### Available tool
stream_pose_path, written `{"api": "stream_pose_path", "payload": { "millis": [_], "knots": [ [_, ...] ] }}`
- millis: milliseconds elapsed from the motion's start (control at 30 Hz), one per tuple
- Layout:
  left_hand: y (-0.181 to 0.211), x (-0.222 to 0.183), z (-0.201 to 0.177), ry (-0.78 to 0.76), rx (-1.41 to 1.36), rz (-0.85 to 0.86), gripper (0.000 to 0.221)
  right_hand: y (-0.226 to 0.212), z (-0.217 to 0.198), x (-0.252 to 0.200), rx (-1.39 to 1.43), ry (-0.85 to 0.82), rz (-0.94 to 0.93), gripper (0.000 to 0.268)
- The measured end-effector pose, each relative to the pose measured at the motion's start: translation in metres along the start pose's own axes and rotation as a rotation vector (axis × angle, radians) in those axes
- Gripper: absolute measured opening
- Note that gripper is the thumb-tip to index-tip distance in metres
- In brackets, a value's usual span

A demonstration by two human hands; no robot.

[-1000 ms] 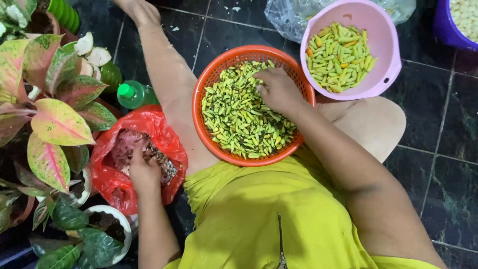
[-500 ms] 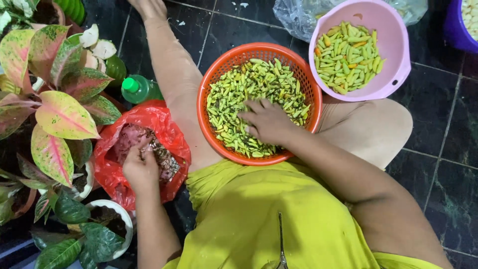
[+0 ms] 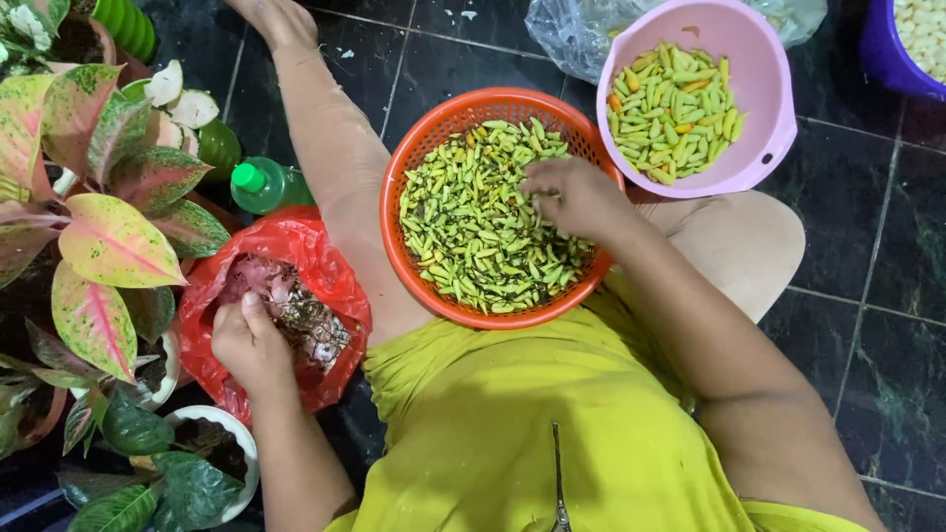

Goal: Removing stems from green chili peppers and sorting them into a basket while sitting on the floor.

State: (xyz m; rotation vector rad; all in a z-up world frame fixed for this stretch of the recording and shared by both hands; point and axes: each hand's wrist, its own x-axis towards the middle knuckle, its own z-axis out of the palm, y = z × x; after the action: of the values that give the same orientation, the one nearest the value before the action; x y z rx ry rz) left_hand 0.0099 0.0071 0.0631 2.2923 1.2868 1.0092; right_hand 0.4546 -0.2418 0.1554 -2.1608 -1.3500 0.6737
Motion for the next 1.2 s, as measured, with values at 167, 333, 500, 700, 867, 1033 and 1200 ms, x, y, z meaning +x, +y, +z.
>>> {"api": "stream_pose_path", "payload": {
  "millis": [167,333,500,700,867,1033,1200],
  "knots": [
    [0.051,0.014,-0.019,0.076,-0.126,0.037,0.044,0.05,0.044,0.082,-0.242,0.127,0.009,0.033],
    [0.094,0.03,-0.04,0.164,-0.272,0.097,0.044,0.056,0.072,0.125,-0.478,0.108,-0.01,0.036],
    [0.122,0.032,-0.042,0.187,-0.37,0.161,0.045,0.053,0.082,0.13,-0.581,0.13,0.033,0.039],
    [0.186,0.03,0.0,-0.075,-0.725,0.095,0.039,0.005,0.048,0.099,-0.393,-0.125,0.085,0.02],
    [0.233,0.027,0.072,-0.363,-0.888,0.017,0.012,-0.012,0.024,0.052,-0.164,-0.195,0.079,0.015],
    [0.259,0.015,0.118,-0.5,-0.975,-0.17,0.018,0.005,0.024,0.007,0.69,-0.065,0.204,0.015],
    [0.276,0.005,0.136,-0.63,-1.0,-0.192,0.027,0.031,0.051,-0.025,1.318,0.072,0.328,0.023]
  ]
}}
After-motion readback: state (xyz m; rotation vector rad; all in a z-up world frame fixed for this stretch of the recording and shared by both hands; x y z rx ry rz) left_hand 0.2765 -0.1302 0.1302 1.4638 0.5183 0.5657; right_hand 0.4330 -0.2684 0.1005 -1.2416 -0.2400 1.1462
